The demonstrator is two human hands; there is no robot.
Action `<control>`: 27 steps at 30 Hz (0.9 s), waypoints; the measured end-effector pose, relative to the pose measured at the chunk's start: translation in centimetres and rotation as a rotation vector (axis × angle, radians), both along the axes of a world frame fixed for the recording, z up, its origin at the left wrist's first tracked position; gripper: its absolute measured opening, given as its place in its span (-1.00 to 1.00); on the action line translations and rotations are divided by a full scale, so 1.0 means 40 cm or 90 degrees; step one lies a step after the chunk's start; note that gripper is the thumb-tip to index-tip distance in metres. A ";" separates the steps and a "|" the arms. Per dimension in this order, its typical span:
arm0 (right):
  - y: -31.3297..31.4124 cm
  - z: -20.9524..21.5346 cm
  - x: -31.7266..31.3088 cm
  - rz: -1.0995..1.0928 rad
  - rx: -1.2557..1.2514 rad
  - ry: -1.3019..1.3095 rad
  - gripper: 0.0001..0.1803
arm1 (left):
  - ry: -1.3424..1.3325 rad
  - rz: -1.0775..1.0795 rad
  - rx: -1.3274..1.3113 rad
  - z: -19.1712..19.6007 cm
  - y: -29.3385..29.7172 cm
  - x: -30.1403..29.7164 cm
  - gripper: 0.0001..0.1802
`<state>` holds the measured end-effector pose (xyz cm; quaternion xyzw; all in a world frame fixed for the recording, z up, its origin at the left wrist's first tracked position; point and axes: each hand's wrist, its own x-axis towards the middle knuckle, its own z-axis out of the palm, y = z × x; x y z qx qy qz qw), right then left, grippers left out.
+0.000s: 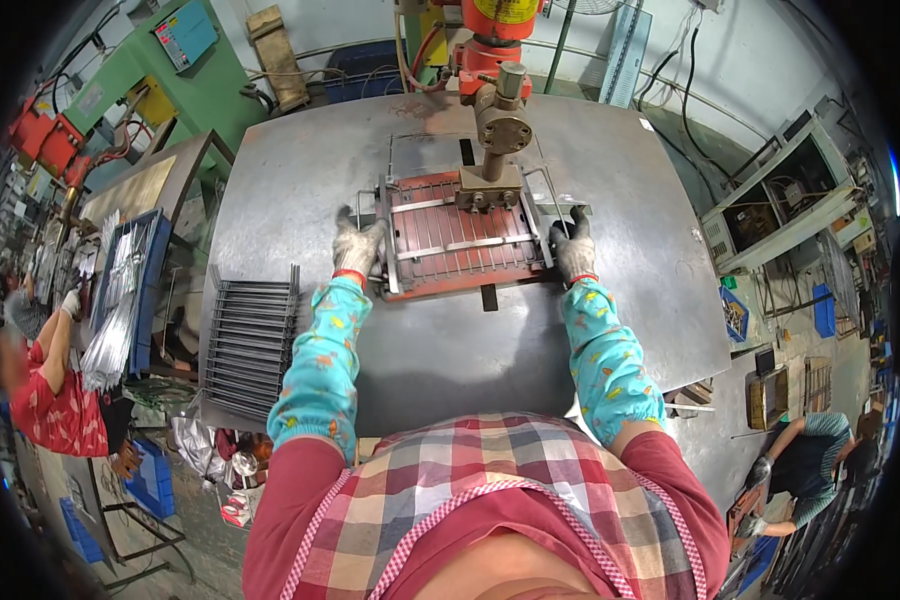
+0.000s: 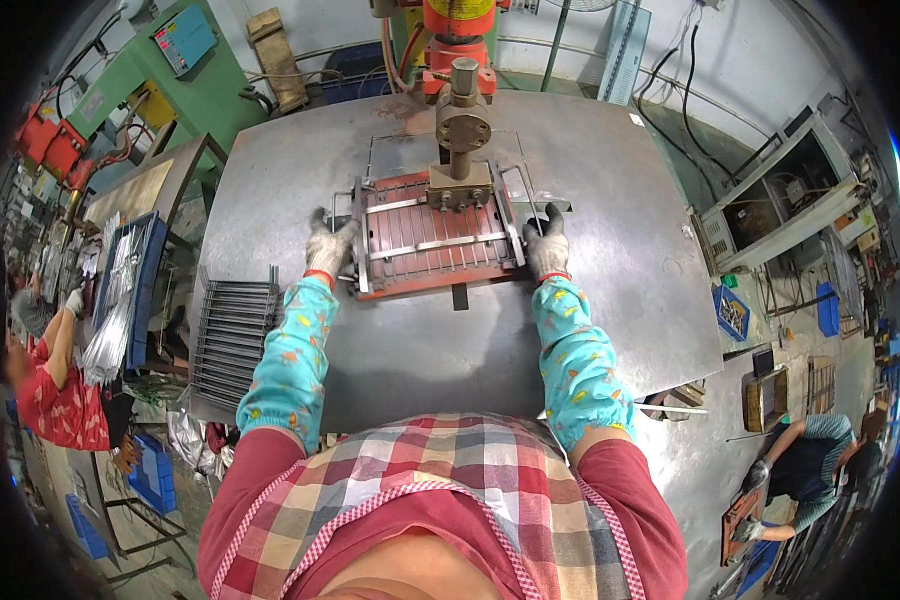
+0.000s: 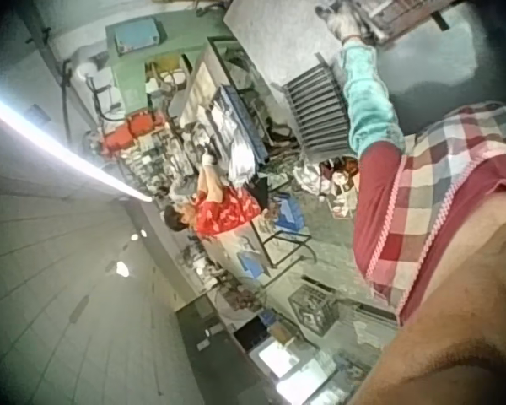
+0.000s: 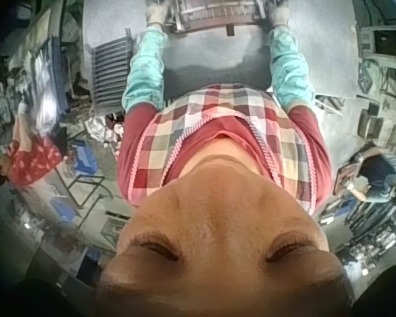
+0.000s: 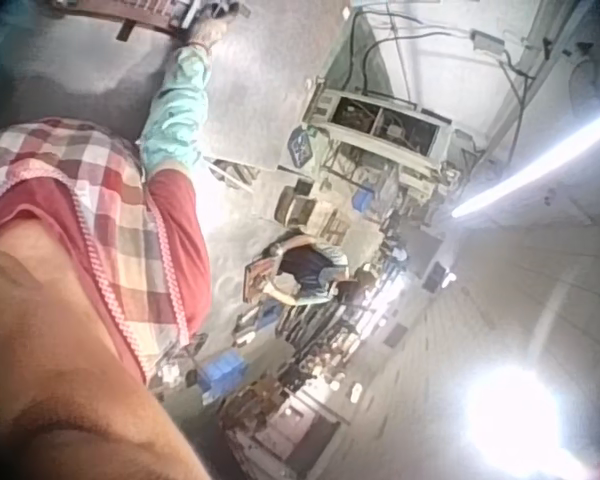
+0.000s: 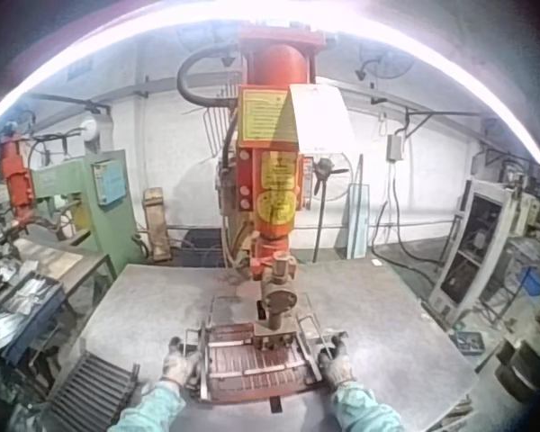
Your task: Placing metal grate components into a press machine and organizing finished pieces.
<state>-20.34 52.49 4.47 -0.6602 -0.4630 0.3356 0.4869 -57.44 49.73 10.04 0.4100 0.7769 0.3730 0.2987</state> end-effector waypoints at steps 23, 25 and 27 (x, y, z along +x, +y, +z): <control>-0.051 0.164 0.106 0.127 -0.224 -0.304 -0.21 | 0.047 -0.157 -0.047 -0.032 -0.054 0.108 -0.02; -0.039 0.177 0.110 0.159 -0.275 -0.318 -0.18 | 0.025 -0.192 -0.082 -0.026 -0.055 0.111 0.01; -0.037 0.209 0.118 0.165 -0.332 -0.303 -0.18 | 0.005 -0.195 -0.099 -0.032 -0.055 0.127 0.01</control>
